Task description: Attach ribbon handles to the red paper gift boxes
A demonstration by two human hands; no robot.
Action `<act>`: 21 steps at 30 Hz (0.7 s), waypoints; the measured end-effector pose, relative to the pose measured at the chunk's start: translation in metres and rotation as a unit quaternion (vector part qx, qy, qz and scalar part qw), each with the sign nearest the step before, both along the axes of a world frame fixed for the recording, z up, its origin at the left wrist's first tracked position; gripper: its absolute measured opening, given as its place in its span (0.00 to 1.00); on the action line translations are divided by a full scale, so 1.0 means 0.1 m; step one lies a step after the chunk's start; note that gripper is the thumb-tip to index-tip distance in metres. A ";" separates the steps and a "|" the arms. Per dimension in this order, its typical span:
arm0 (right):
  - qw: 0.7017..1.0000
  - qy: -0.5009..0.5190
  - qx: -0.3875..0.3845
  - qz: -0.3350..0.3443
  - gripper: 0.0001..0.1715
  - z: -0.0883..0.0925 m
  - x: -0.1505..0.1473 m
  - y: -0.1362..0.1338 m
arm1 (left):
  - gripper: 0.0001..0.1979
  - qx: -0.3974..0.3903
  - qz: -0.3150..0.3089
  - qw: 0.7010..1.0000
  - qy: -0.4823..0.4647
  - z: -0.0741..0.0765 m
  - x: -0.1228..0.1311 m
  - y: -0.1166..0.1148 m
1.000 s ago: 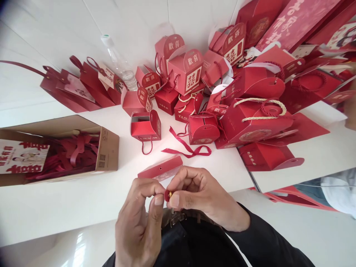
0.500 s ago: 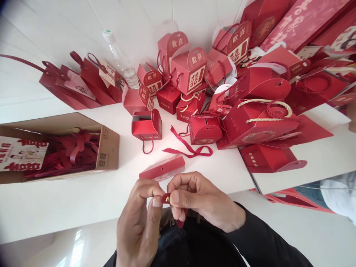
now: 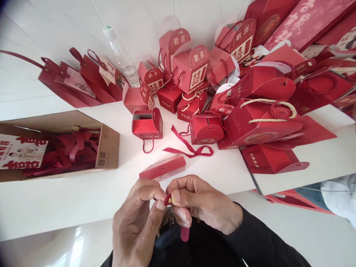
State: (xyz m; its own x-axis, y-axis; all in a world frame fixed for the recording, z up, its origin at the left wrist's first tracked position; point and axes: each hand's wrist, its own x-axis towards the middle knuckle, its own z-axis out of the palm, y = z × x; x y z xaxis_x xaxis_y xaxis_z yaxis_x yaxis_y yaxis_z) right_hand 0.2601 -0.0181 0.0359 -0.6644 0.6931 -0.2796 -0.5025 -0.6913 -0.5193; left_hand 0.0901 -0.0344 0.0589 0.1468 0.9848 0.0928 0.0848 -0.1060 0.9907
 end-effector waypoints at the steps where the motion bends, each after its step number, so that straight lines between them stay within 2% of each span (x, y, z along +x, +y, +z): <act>1: 1.000 0.003 0.000 0.004 0.19 0.00 0.00 0.00 | 0.06 0.003 -0.005 1.000 0.003 0.00 -0.01 0.00; 7: 0.999 -0.036 0.018 0.007 0.19 0.01 0.05 0.00 | 0.07 0.041 0.003 0.999 0.031 -0.03 -0.06 0.01; 14: 0.996 -0.060 0.059 0.013 0.18 0.05 0.09 0.02 | 0.07 0.025 -0.008 0.999 0.019 0.02 -0.04 -0.02; 17: 0.988 -0.128 0.083 -0.005 0.15 0.14 0.15 0.03 | 0.08 0.063 0.038 0.996 0.042 0.02 -0.05 0.00; 19: 0.957 -0.250 0.143 -0.033 0.14 0.23 0.20 0.04 | 0.10 0.122 0.099 0.984 0.083 -0.01 -0.07 0.04; 21: 0.888 -0.392 0.231 -0.067 0.12 0.32 0.23 0.06 | 0.15 0.148 0.133 0.968 0.152 -0.06 -0.10 0.12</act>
State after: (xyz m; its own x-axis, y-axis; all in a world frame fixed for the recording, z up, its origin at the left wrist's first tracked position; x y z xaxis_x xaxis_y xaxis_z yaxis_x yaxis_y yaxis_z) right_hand 0.2829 -0.0118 0.0674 -0.2950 0.9121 -0.2846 0.0769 -0.2742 -0.9586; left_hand 0.0804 -0.0227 0.0526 -0.0434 0.9283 0.3693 0.4305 -0.3162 0.8454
